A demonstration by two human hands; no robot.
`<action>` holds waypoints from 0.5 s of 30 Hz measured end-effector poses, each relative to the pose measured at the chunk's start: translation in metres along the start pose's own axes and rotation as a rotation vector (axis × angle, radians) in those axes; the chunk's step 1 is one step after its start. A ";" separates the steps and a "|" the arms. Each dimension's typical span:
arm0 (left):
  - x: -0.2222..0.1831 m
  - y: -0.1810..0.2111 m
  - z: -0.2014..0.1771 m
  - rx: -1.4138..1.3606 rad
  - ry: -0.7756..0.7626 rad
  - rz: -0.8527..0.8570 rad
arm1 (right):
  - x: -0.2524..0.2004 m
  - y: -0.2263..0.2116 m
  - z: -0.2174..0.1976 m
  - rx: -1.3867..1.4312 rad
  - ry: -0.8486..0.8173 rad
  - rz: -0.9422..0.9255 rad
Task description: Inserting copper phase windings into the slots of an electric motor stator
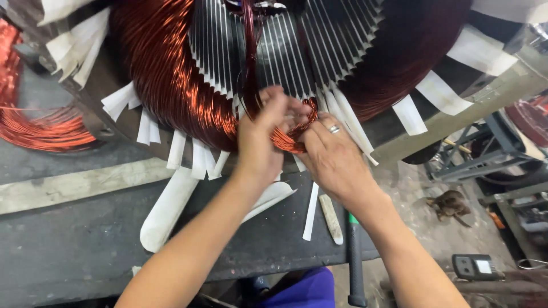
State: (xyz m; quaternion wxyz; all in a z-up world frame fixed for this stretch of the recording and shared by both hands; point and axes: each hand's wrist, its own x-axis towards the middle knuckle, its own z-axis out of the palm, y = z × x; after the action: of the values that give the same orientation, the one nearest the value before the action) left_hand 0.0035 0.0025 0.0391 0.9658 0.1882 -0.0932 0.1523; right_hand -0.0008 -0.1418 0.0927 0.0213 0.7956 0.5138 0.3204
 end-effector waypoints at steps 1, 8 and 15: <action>0.015 0.009 -0.002 0.008 -0.003 0.002 | -0.005 0.003 0.003 0.002 0.008 0.002; 0.049 0.025 -0.018 -0.091 -0.098 -0.218 | -0.007 0.005 0.008 -0.031 0.019 0.027; 0.056 0.012 -0.044 -0.147 -0.198 -0.243 | 0.008 -0.007 0.024 0.046 0.103 0.214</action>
State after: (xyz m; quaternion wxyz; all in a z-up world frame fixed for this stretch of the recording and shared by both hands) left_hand 0.0576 0.0445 0.0167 0.9743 0.1413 -0.1754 0.0080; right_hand 0.0083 -0.1249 0.0748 -0.0578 0.8287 0.4335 0.3494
